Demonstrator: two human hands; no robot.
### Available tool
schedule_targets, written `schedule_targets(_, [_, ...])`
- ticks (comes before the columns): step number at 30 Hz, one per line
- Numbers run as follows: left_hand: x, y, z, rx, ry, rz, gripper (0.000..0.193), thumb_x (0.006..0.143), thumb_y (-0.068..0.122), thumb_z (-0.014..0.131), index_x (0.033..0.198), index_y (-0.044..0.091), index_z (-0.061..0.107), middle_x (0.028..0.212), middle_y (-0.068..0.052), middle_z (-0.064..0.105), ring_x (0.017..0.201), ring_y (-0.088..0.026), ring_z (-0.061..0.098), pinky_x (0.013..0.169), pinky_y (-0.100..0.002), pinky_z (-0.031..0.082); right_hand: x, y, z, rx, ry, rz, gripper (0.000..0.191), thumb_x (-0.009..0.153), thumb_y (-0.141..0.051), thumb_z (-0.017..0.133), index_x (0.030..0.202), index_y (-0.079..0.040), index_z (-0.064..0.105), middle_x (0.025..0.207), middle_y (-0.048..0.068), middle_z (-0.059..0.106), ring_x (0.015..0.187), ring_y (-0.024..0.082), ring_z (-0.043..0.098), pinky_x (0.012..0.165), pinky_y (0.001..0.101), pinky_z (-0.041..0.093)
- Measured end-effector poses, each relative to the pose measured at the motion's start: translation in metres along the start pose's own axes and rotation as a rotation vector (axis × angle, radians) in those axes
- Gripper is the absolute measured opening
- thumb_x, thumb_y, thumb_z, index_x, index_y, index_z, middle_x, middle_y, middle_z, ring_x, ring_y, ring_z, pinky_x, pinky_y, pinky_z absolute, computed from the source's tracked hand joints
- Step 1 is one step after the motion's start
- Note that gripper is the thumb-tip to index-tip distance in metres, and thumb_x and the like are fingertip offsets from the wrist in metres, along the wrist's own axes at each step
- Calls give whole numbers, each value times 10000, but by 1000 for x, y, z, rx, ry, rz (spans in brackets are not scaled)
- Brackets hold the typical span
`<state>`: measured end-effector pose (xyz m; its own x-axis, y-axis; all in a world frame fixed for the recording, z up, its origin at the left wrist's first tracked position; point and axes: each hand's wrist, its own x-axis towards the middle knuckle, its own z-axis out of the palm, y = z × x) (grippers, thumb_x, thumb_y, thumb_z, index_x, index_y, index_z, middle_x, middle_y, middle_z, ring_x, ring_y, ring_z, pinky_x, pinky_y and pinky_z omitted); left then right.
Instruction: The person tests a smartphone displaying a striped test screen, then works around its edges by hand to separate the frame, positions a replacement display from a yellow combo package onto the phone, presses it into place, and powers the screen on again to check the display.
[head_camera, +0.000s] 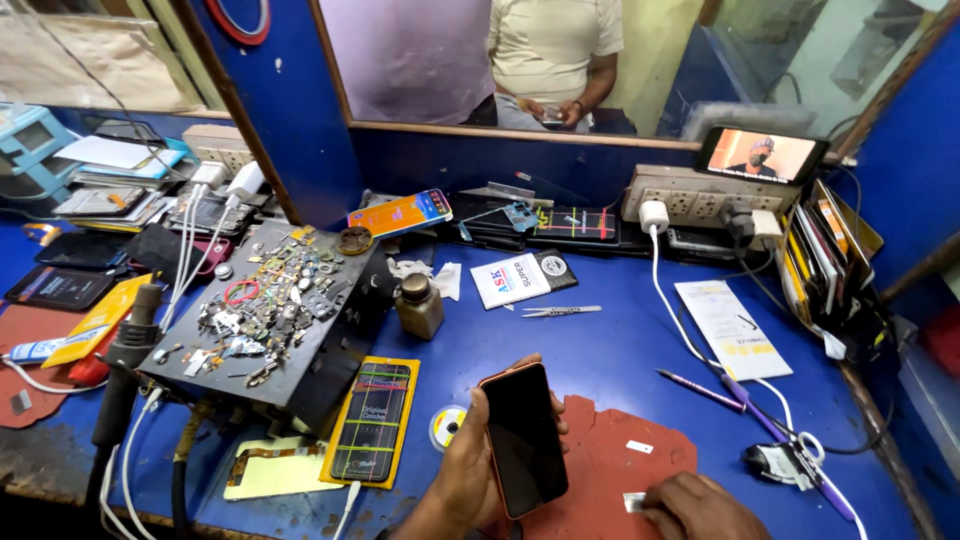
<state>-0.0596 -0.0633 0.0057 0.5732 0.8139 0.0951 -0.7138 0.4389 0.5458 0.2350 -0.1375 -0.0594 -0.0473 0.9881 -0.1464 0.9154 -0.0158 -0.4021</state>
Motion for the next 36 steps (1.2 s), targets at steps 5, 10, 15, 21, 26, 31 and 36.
schedule_targets(5, [6, -15, -2, 5, 65, 52, 764, 1020, 593, 291, 1527, 34, 409, 1257, -176, 641, 1140, -299, 646, 1010, -452, 541, -1, -48, -39, -23, -55, 100, 201, 839, -294, 735, 1009, -196, 696, 1043, 22, 679, 1045, 224, 684, 895, 381, 546])
schedule_targets(10, [4, -29, -9, -64, 122, 215, 653, 1079, 429, 295, 1515, -37, 436, 1285, -223, 641, 1168, -357, 628, 1035, -474, 516, -1, -64, -58, 27, -47, -54, 208, 779, -204, 742, 934, -119, 632, 924, 90, 649, 941, 314, 634, 803, 429, 526])
schedule_targets(15, [10, -33, -19, -143, 123, 235, 674, 984, 362, 305, 1516, -29, 437, 1311, -247, 634, 1225, -395, 617, 1087, -489, 490, 4, -57, -62, 118, -102, -103, 195, 733, -134, 763, 887, -86, 654, 819, 88, 678, 816, 277, 667, 712, 392, 540])
schedule_targets(21, [12, -32, -17, -128, 115, 183, 663, 1078, 426, 326, 1534, -45, 424, 1335, -247, 622, 1245, -395, 610, 1116, -517, 475, 4, -50, -54, 294, -41, -98, 307, 793, -49, 734, 1095, -95, 762, 876, 59, 735, 729, 172, 695, 648, 315, 563])
schedule_targets(26, [12, -24, -15, -58, 114, 67, 650, 1093, 488, 320, 1509, 3, 442, 1298, -216, 636, 1230, -354, 620, 1089, -504, 496, -2, -41, -43, 397, 251, -156, 136, 791, -56, 769, 925, -38, 771, 955, 70, 739, 854, 168, 726, 728, 296, 571])
schedule_targets(31, [17, -18, -15, -41, 64, 48, 670, 1110, 528, 310, 1504, 6, 458, 1283, -216, 636, 1214, -353, 628, 1073, -499, 512, 0, -44, -43, 404, 251, -110, 161, 798, -42, 772, 958, -53, 789, 923, 54, 793, 805, 151, 769, 698, 279, 595])
schedule_targets(36, [16, -19, -16, -169, -18, 34, 693, 1130, 561, 307, 1485, -8, 482, 1265, -221, 644, 1189, -360, 637, 1085, -535, 515, -1, -54, -44, 516, 329, -92, 193, 824, -7, 743, 1013, -36, 772, 936, 50, 801, 808, 114, 775, 698, 256, 604])
